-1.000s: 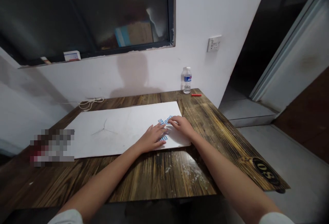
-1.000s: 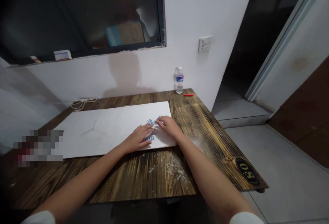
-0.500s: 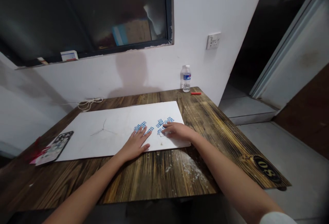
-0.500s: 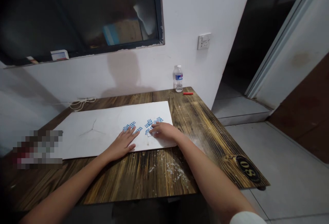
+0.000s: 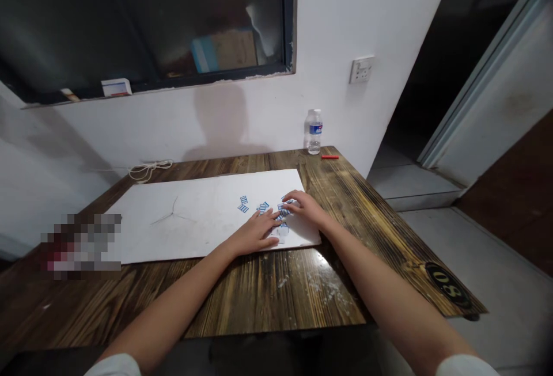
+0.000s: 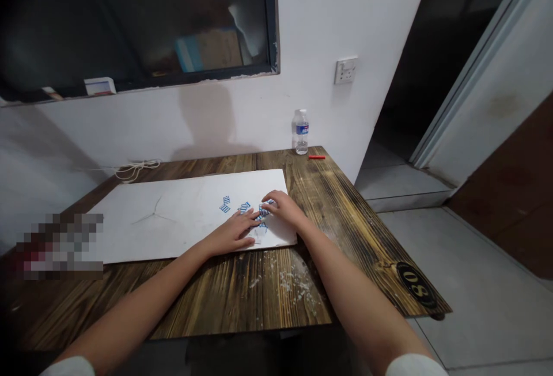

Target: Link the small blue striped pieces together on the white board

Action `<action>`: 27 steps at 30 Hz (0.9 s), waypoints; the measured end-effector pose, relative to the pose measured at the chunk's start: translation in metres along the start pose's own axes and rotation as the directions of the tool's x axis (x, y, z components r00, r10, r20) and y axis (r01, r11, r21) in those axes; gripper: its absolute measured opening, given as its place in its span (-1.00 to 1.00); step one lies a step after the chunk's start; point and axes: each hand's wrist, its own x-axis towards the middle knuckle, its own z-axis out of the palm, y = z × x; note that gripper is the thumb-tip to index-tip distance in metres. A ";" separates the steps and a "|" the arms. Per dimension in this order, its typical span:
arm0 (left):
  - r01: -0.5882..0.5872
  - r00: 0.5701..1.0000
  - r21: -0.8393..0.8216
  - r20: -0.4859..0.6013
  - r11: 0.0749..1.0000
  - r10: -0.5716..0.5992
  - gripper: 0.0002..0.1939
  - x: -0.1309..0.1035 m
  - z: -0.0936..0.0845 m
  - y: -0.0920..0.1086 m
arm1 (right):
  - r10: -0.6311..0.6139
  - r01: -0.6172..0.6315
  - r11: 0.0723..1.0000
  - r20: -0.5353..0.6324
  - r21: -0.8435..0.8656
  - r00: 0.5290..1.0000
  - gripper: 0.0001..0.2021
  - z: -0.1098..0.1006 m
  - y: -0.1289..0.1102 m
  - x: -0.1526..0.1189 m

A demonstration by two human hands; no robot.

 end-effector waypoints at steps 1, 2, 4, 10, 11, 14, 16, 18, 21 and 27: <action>-0.048 0.999 -0.015 -0.010 0.999 0.048 -0.53 -0.001 -0.001 0.001 | -0.012 0.013 0.999 0.029 -0.048 1.000 -0.76 0.000 0.003 0.000; -0.091 0.996 -0.030 -0.021 0.995 0.090 -0.60 -0.002 -0.002 0.001 | -0.035 0.042 0.995 0.080 -0.088 0.996 -0.72 0.001 0.005 -0.001; -0.137 0.989 -0.054 -0.056 0.989 0.134 -0.73 -0.004 -0.005 0.000 | -0.069 0.096 0.987 0.197 -0.131 0.978 -0.67 0.002 0.008 -0.003; 0.024 0.985 -0.010 -0.169 1.000 -0.025 -0.76 -0.010 -0.013 -0.015 | -0.040 0.089 0.983 0.290 -0.158 0.956 -0.79 -0.004 -0.004 -0.003; 0.056 0.981 0.005 -0.184 0.998 -0.054 -0.74 -0.011 -0.013 -0.018 | -0.036 0.090 0.980 0.291 -0.175 0.956 -0.80 -0.006 -0.006 -0.002; 0.144 0.965 0.040 -0.228 0.989 -0.131 -0.77 -0.014 -0.013 -0.023 | 0.004 0.070 0.963 0.274 -0.261 0.962 -0.78 -0.009 -0.010 -0.003; 0.219 0.941 0.059 -0.275 0.974 -0.196 -0.79 -0.016 -0.013 -0.026 | 0.042 0.042 0.941 0.239 -0.337 0.970 -0.73 -0.011 -0.009 -0.003; 0.293 0.912 0.068 -0.318 0.954 -0.257 -0.77 -0.017 -0.012 -0.030 | 0.059 0.023 0.924 0.202 -0.381 0.978 -0.72 -0.012 -0.008 -0.003; 0.363 0.881 0.070 -0.352 0.929 -0.318 -0.75 -0.019 -0.012 -0.035 | 0.018 0.047 0.945 0.194 -0.323 0.981 -0.74 -0.011 -0.011 -0.004; 0.236 0.956 0.148 -0.213 0.961 -0.202 -0.57 -0.020 -0.018 -0.031 | -0.188 0.239 0.965 0.346 -0.109 0.919 -0.53 -0.002 -0.034 -0.007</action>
